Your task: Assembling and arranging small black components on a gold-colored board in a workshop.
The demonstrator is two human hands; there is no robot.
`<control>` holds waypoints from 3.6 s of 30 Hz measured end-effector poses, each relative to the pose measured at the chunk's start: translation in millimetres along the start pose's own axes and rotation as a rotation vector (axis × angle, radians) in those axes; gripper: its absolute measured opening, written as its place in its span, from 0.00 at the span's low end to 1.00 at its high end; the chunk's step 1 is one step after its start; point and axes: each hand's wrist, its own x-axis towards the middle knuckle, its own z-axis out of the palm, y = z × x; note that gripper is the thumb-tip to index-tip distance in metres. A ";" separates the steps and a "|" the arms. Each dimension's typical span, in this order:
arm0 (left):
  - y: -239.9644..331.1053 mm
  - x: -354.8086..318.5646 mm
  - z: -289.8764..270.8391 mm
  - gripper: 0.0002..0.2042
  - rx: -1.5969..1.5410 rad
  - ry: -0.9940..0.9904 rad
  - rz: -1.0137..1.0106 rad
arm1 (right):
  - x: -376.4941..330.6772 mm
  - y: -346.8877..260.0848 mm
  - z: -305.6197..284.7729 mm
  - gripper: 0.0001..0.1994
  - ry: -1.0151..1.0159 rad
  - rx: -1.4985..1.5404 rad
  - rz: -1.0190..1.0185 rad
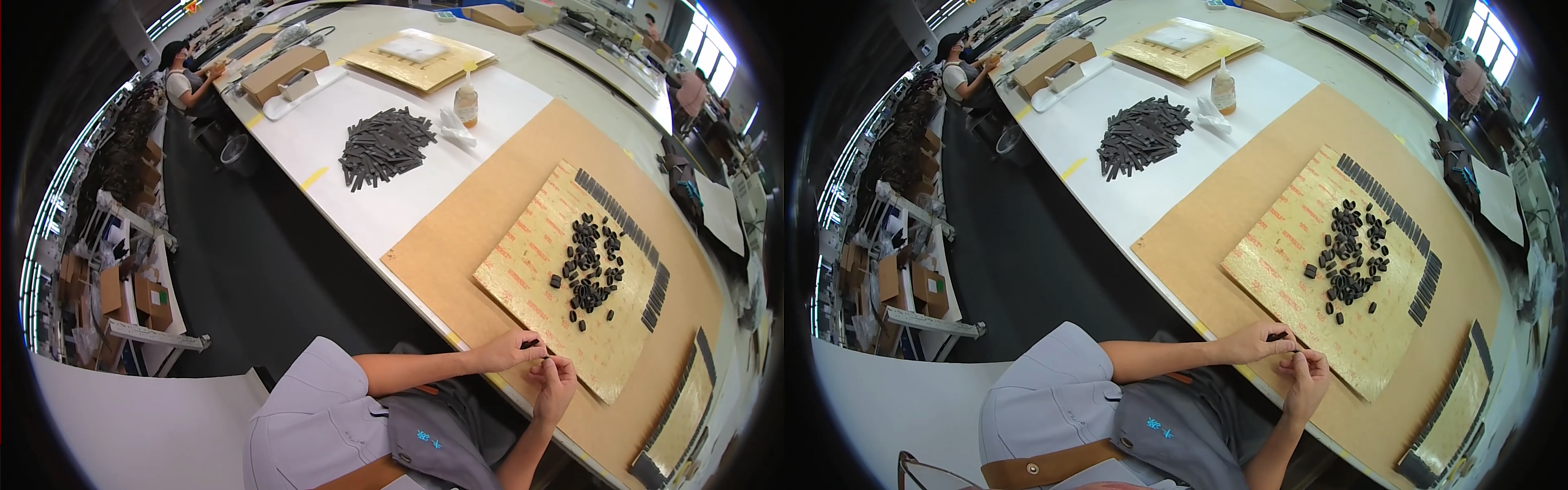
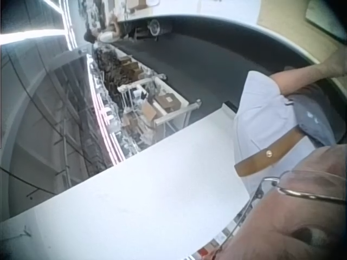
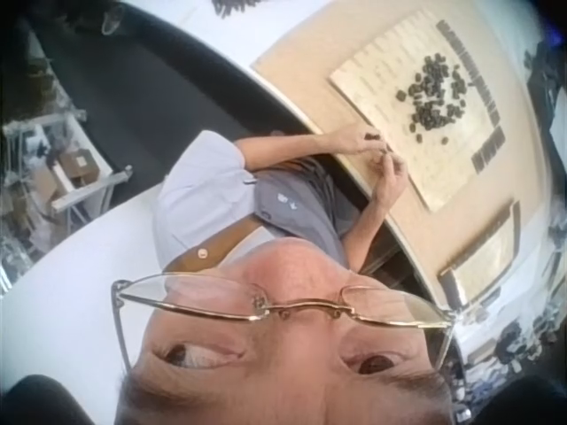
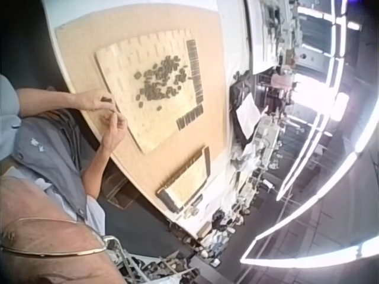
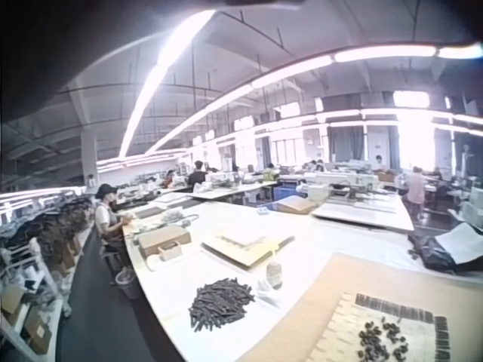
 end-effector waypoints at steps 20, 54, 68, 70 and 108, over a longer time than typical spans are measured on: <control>1.9 1.9 -7.1 0.11 0.197 -0.083 -0.058 | 3.4 6.2 -20.5 0.04 -0.174 0.067 0.096; 1.4 13.0 -13.6 0.08 0.234 -0.116 -0.328 | -0.3 0.9 -39.1 0.05 -0.293 0.188 0.216; -9.8 13.4 -12.3 0.08 0.293 -0.099 -0.293 | 4.2 0.7 -31.1 0.04 -0.277 0.080 0.243; -11.2 14.8 -12.7 0.08 0.284 -0.113 -0.282 | 5.0 4.7 -30.1 0.03 -0.266 0.086 0.225; 1.4 7.0 -8.5 0.06 0.300 -0.116 -0.272 | 5.7 3.8 -39.0 0.06 -0.292 0.036 0.228</control>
